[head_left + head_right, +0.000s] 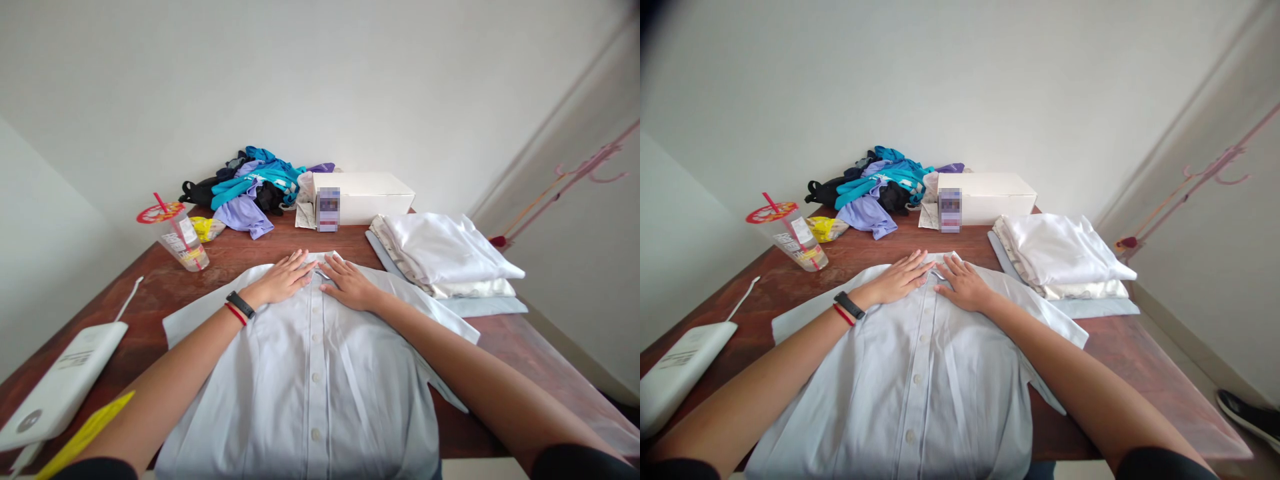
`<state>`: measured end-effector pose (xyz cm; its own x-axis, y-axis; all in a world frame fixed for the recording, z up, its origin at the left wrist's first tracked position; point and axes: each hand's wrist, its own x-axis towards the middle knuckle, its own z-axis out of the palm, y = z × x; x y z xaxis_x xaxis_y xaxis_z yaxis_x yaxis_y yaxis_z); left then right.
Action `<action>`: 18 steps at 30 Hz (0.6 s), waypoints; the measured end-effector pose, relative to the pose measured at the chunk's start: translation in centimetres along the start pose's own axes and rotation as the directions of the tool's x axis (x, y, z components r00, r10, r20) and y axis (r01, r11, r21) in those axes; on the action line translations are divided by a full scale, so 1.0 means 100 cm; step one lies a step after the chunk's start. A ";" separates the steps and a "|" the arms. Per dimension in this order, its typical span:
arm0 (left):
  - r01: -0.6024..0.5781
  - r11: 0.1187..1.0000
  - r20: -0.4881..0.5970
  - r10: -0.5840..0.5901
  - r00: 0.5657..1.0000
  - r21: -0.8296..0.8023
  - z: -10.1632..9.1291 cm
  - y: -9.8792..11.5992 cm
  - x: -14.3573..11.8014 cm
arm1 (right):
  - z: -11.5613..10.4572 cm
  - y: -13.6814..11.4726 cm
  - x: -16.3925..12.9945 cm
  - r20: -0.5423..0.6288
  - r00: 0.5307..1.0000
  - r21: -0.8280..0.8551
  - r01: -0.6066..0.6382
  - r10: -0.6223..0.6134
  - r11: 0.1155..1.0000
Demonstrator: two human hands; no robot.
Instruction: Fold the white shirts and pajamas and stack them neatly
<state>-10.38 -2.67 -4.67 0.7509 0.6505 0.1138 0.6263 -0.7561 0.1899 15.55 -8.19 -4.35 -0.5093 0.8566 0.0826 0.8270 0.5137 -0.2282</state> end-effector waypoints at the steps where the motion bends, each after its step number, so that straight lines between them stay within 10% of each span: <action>1: 0.003 1.000 0.016 -0.003 1.000 0.010 0.000 0.000 0.000 | 0.000 0.000 0.000 -0.001 1.000 0.002 -0.006 0.006 1.000; 18: 0.126 0.991 -0.066 -0.129 0.989 -0.046 -0.002 0.000 0.000 | -0.010 0.009 -0.001 0.123 0.991 0.065 -0.051 0.043 0.997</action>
<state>-10.44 -2.65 -4.51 0.6483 0.7460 0.1526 0.7058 -0.6639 0.2472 16.55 -7.72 -3.64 -0.4988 0.8655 -0.0472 0.8348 0.4651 -0.2946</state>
